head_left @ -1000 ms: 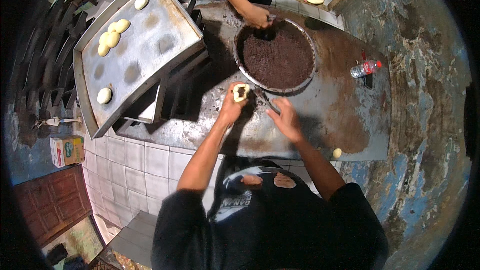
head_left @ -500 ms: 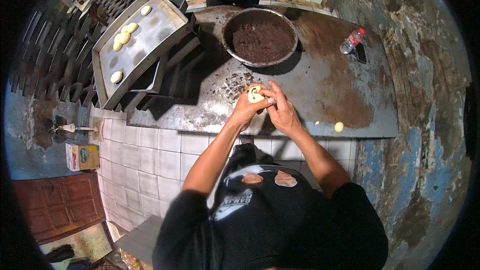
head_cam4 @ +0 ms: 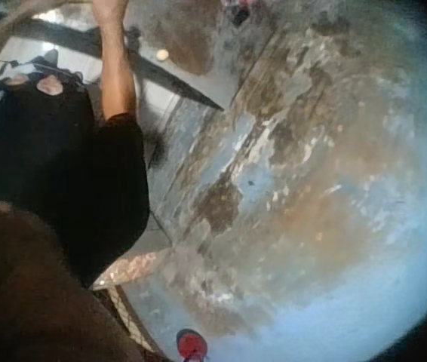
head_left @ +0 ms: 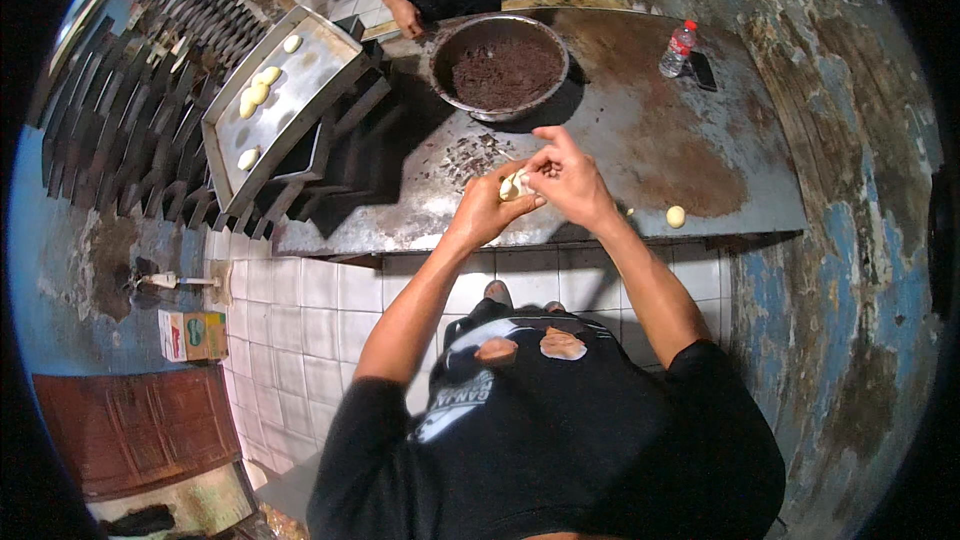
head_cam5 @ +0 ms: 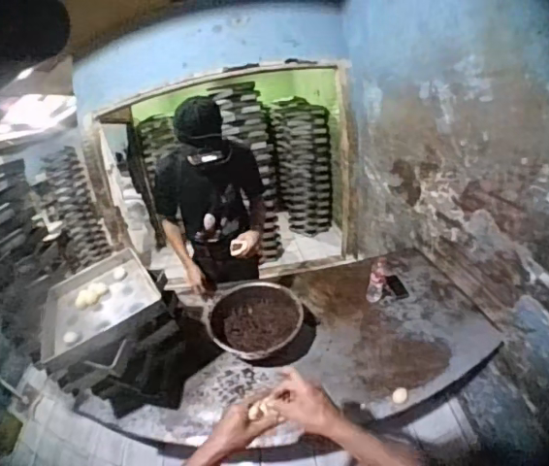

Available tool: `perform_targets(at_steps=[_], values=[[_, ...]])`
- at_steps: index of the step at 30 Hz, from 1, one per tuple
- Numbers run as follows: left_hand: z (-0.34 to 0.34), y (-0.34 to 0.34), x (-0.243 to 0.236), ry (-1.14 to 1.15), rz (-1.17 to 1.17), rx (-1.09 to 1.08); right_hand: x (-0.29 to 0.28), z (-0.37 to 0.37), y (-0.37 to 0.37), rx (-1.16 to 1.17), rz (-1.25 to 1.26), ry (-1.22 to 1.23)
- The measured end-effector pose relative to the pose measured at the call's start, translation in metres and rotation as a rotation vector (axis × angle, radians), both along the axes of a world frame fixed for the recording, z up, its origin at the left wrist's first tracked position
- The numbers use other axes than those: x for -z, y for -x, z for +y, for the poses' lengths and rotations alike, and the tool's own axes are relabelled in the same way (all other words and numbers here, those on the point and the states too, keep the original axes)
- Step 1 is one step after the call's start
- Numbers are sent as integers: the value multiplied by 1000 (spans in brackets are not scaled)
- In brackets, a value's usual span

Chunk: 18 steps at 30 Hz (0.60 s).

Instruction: The person flattens pieces of dough by hand, uses a spoon to add dark filling from a bowl, seals the dough around the filling, and places the formed buns onto a metal tray.

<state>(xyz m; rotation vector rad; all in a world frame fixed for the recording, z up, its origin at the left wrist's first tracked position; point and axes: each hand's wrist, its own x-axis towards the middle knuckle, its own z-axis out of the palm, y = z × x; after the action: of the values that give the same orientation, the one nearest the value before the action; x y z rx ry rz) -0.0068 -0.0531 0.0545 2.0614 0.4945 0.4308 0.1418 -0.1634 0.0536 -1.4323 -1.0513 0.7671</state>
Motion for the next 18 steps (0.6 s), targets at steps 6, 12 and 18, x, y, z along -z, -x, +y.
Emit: perform_targets(at_steps=[6, 12, 18], values=[[8, 37, -12, 117, -27, -195, -5, 22, 22, 28, 225, -394], [13, 65, -29, 99, -58, -186, -35, 57, 26, -479, -30, -57], [52, 97, -43, 433, -66, -305, -34, 89, 77, -84, 151, -464]])
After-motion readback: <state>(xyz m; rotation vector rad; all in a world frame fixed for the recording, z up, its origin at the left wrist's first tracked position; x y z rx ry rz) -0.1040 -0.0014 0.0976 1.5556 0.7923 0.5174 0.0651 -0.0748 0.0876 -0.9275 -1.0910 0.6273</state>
